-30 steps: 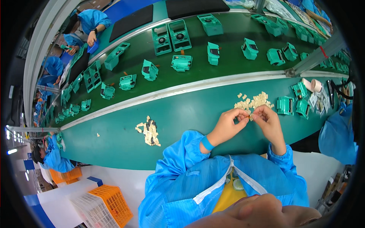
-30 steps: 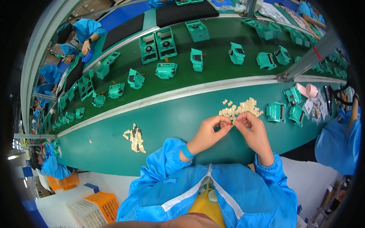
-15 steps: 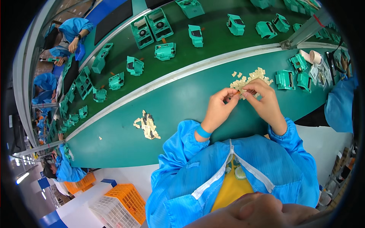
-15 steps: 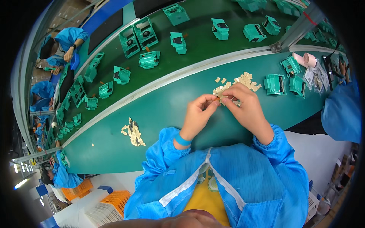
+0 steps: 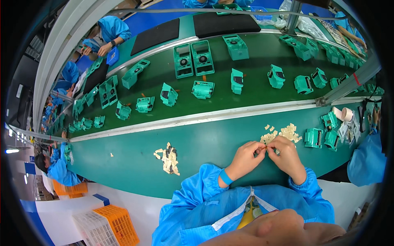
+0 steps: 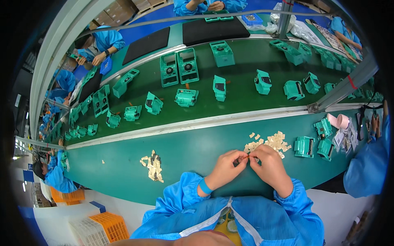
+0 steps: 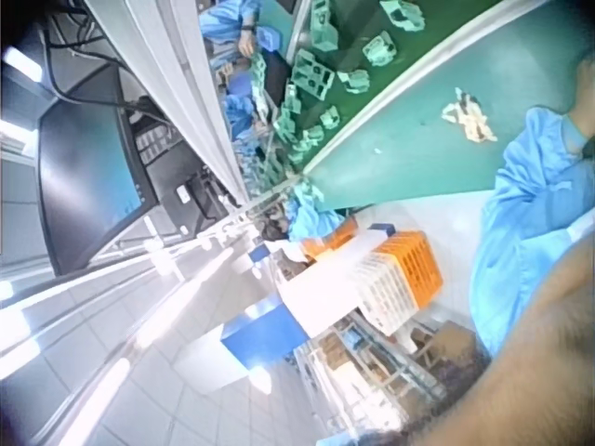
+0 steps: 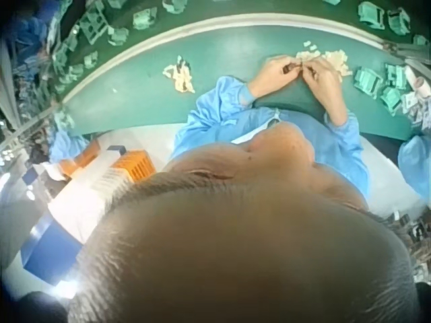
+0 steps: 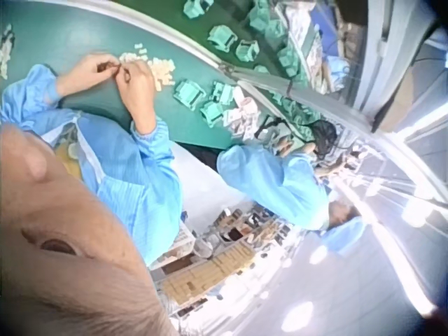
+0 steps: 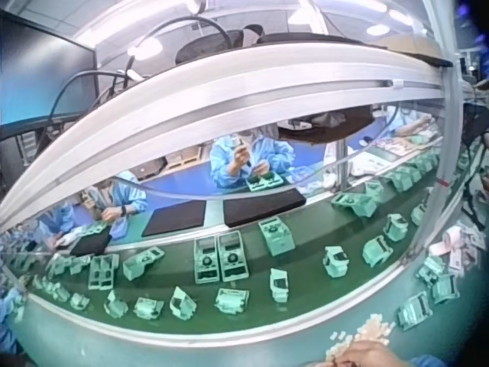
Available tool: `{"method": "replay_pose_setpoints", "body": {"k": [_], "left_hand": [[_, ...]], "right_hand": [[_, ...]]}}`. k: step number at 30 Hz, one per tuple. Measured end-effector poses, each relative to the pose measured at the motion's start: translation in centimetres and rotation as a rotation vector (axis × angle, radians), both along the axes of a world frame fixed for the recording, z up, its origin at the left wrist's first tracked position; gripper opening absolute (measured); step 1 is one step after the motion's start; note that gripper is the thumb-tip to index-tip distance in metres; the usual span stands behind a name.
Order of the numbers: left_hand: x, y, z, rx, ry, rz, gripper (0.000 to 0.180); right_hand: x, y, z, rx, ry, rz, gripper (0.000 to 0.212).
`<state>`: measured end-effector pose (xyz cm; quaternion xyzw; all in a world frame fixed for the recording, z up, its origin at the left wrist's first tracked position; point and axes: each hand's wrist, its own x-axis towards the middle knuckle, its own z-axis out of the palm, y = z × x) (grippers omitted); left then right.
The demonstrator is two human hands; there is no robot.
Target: The person assembles small white components and black connector pins into green plastic housings by hand on an assembly line.
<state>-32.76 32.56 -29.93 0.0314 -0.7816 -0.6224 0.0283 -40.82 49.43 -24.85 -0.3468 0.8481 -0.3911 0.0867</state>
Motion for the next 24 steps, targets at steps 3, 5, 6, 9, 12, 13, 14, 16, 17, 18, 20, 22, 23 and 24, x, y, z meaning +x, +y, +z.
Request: {"method": "replay_pose_setpoints", "body": {"k": [3,5,6,9,12,13,14,16,17,18,20,22,23,24], "left_hand": [[-0.2,0.0,-0.1,-0.03,0.039,-0.005,0.016],[-0.3,0.1,0.0,-0.039,0.061,-0.002,0.016],[-0.3,0.0,-0.1,-0.03,0.057,-0.005,0.017],[-0.3,-0.1,-0.1,-0.023,0.055,-0.008,0.017],[-0.2,0.1,0.1,-0.035,0.072,-0.011,0.017],[-0.2,0.2,0.1,-0.04,0.085,-0.012,0.017],[-0.2,0.2,0.1,-0.041,0.081,-0.011,0.017],[-0.3,0.3,0.2,-0.083,0.128,-0.027,0.015],[-0.3,0.3,0.2,-0.082,0.126,-0.027,0.015],[-0.4,0.4,0.3,-0.087,0.131,-0.032,0.015],[-0.5,0.5,0.3,-0.091,0.136,-0.038,0.014],[-0.7,0.6,0.4,-0.122,0.174,-0.043,0.013],[-0.7,0.6,0.4,-0.122,0.174,-0.045,0.013],[-0.8,0.7,0.3,-0.124,0.188,-0.047,0.013]], "right_hand": [[-0.4,0.1,0.2,0.011,0.0,0.031,0.01],[-0.5,0.2,0.5,-0.004,-0.01,0.042,0.011],[-0.6,0.1,0.4,-0.021,-0.021,0.053,0.011],[-0.9,0.2,0.1,-0.016,-0.03,0.069,0.012],[-0.8,0.5,0.2,-0.007,-0.043,0.088,0.011],[-0.8,0.6,0.2,-0.008,-0.046,0.088,0.011],[-0.7,0.7,0.3,0.0,-0.043,0.099,0.011],[-0.8,0.9,0.4,0.009,-0.039,0.109,0.011],[-0.8,1.0,0.5,0.011,-0.04,0.118,0.011],[-0.9,1.0,0.5,0.012,-0.04,0.128,0.011],[-1.0,1.1,0.4,-0.002,-0.027,0.136,0.013],[-1.1,1.2,0.3,-0.017,-0.013,0.141,0.014],[-1.3,1.3,0.4,-0.014,0.0,0.154,0.015],[-1.4,1.4,0.4,-0.011,0.012,0.169,0.015]]}}
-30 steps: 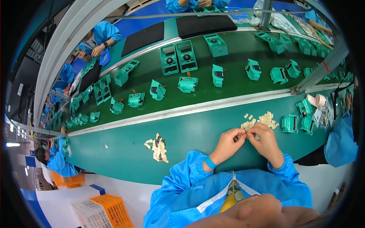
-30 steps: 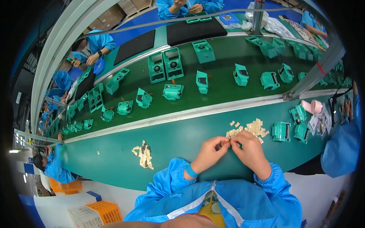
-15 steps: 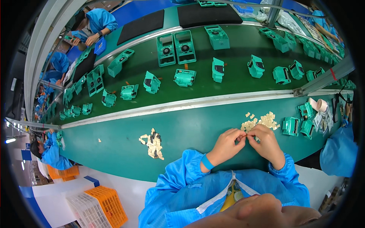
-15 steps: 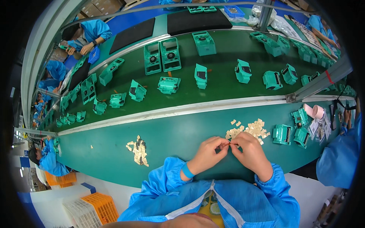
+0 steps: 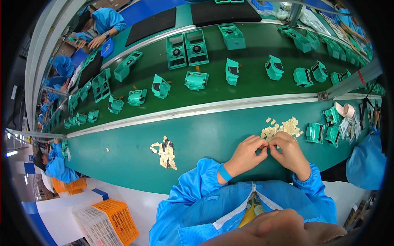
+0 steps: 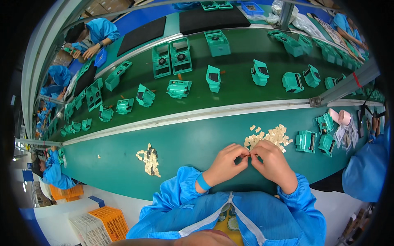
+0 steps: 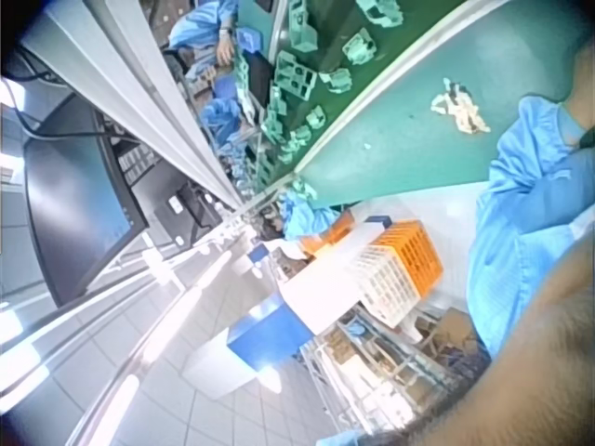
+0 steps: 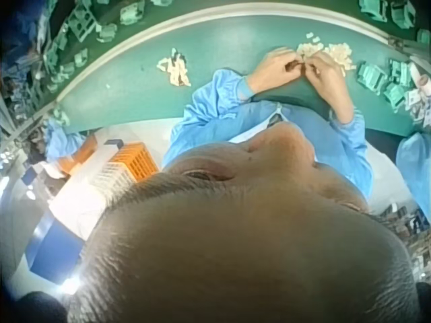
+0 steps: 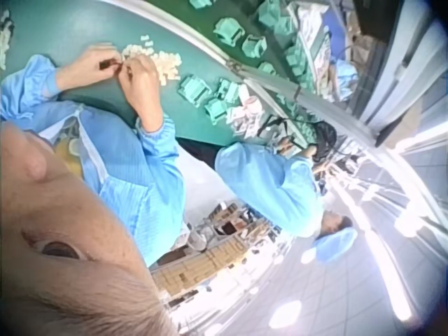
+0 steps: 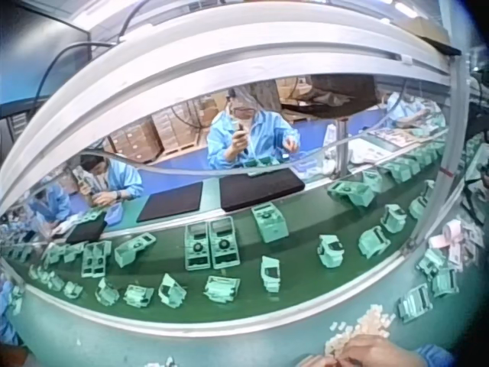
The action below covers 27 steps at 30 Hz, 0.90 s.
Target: The person assembles small white components and black connector pins into green plastic housings by hand on an assembly line.
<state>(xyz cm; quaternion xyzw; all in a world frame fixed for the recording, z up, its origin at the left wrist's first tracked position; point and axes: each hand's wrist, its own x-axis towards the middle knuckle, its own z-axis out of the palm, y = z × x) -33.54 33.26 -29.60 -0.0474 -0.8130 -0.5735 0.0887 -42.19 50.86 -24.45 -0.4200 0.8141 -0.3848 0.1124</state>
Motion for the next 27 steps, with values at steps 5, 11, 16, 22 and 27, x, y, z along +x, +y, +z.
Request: {"method": "replay_pose_setpoints", "body": {"k": [5,11,16,22,27], "left_hand": [[0.0,0.4,-0.3,0.062,-0.052,0.023,0.014],[-0.1,0.6,-0.5,0.085,-0.048,0.021,0.015],[-0.1,0.8,-0.4,0.093,-0.085,0.003,0.014],[-0.1,1.3,-1.1,0.115,-0.055,-0.001,0.013],[-0.7,1.6,-0.9,0.09,-0.03,0.015,0.01]], "right_hand": [[0.0,0.0,0.6,-0.014,-0.048,-0.022,0.015],[-0.2,0.5,-0.1,-0.008,-0.065,-0.047,0.014],[-0.3,0.9,-0.1,-0.002,-0.05,-0.033,0.015],[-0.1,1.4,-0.1,0.02,-0.062,-0.036,0.016],[-0.5,1.4,0.0,-0.009,-0.026,-0.027,0.016]]}}
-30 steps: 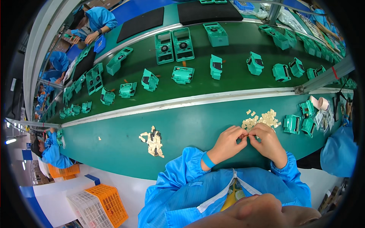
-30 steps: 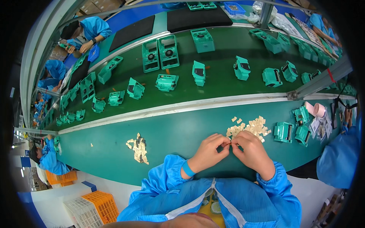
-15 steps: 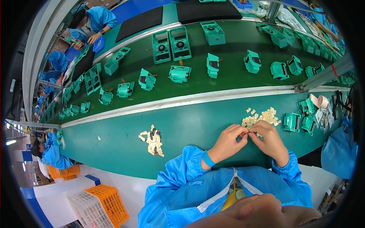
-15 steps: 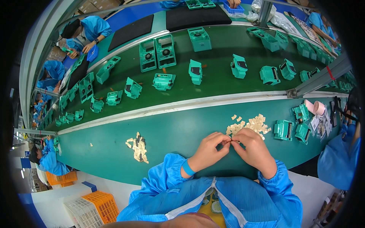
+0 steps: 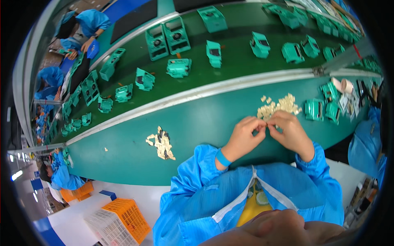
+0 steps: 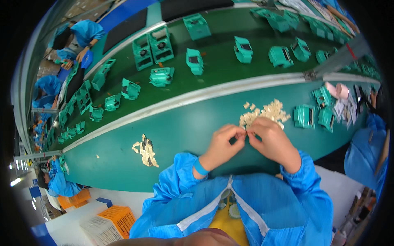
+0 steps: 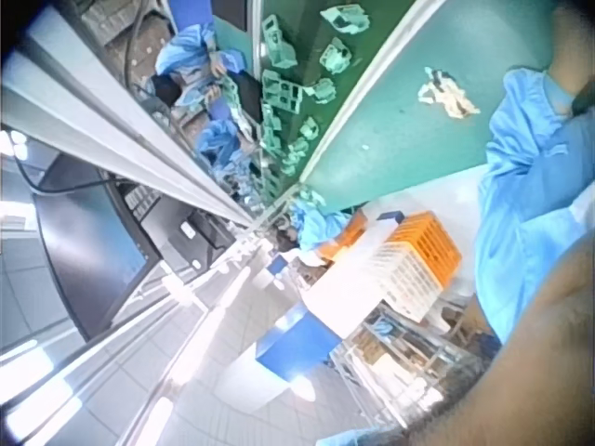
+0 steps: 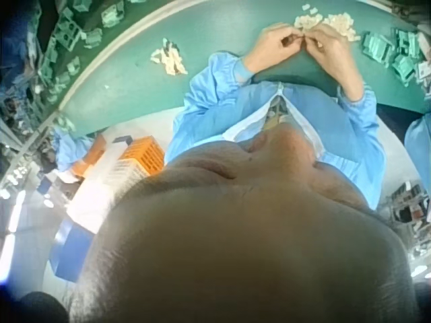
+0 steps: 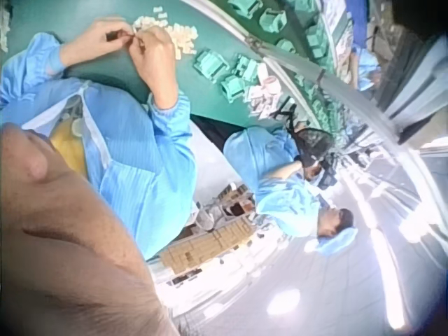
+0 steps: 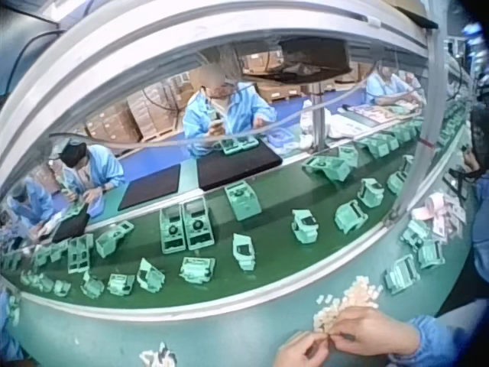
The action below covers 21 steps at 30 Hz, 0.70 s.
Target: The person assembles small white components and black connector pins into green plastic housings by hand on an assembly line.
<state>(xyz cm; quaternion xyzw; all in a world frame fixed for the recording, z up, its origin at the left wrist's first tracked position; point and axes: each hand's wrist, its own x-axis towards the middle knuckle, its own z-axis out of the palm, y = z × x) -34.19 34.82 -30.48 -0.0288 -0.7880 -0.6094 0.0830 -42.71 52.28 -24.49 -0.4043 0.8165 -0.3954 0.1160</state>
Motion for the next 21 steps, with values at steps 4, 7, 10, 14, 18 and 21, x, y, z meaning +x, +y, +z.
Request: {"method": "replay_pose_setpoints", "body": {"k": [4,7,10,14,18,21], "left_hand": [[-0.5,0.1,0.3,-0.021,-0.007,-0.012,0.013],[-0.5,0.2,0.4,0.073,-0.064,-0.017,0.013],[-0.3,0.6,0.3,0.143,-0.112,-0.015,0.012],[-0.1,0.8,0.1,0.16,-0.133,-0.03,0.011],[0.1,1.2,0.3,0.16,-0.143,-0.054,0.011],[0.2,1.4,0.4,0.164,-0.147,-0.064,0.011]], "right_hand": [[-0.3,0.4,-0.4,0.018,-0.027,-0.025,0.013],[-0.2,0.6,-0.5,0.002,-0.015,-0.048,0.01],[0.1,1.0,-0.7,-0.036,-0.062,-0.09,0.01],[0.9,1.5,-0.6,-0.065,-0.08,-0.128,0.01],[1.2,2.0,-0.3,0.005,-0.048,-0.122,0.008],[1.2,2.2,-0.1,0.026,-0.031,-0.11,0.007]]}}
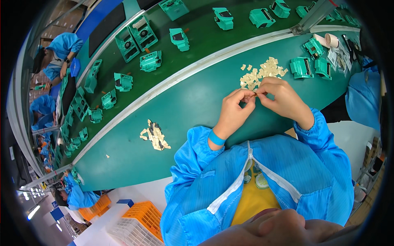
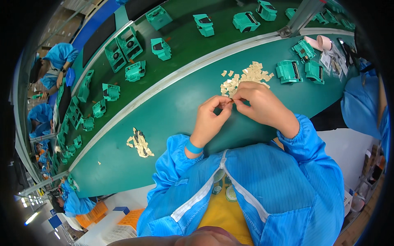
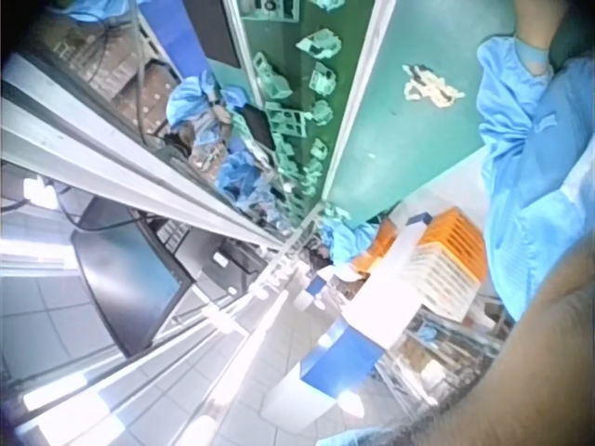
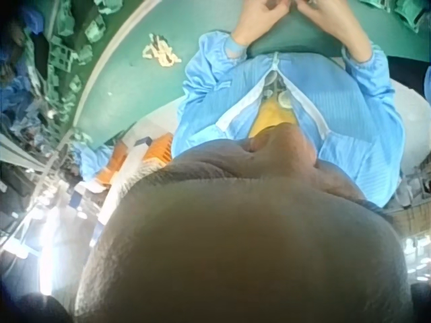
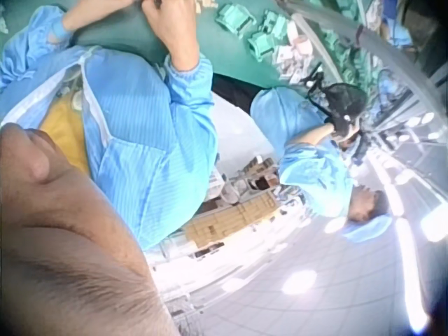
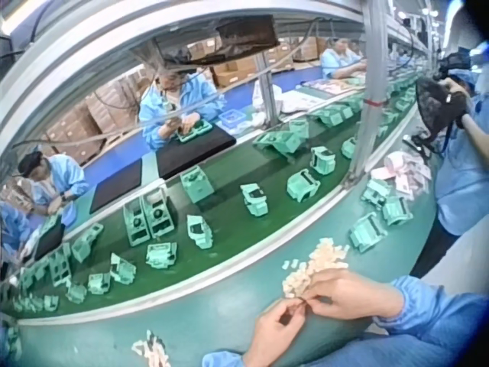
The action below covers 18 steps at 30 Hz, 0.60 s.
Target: The person assembles small white components and black connector pins into green plastic housings by hand on an assembly line.
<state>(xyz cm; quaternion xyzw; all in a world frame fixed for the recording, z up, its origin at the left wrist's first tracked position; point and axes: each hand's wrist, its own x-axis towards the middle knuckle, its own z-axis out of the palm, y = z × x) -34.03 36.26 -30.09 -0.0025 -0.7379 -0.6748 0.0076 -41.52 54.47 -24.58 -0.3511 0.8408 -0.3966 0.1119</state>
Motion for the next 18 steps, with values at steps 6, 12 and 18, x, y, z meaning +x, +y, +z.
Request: {"method": "replay_pose_setpoints", "body": {"k": [6,12,18], "left_hand": [[-0.2,0.3,-0.5,-0.009,0.014,-0.007,0.012],[-0.5,0.5,-0.5,0.033,0.005,-0.042,0.013],[-0.4,0.4,-2.3,0.011,-0.012,-0.025,0.012]], "right_hand": [[-0.5,0.5,-0.5,-0.016,-0.016,0.03,0.007],[-0.8,1.3,0.0,0.008,0.021,0.073,0.007],[-1.3,1.2,-2.0,-0.073,0.052,0.129,0.007]]}}
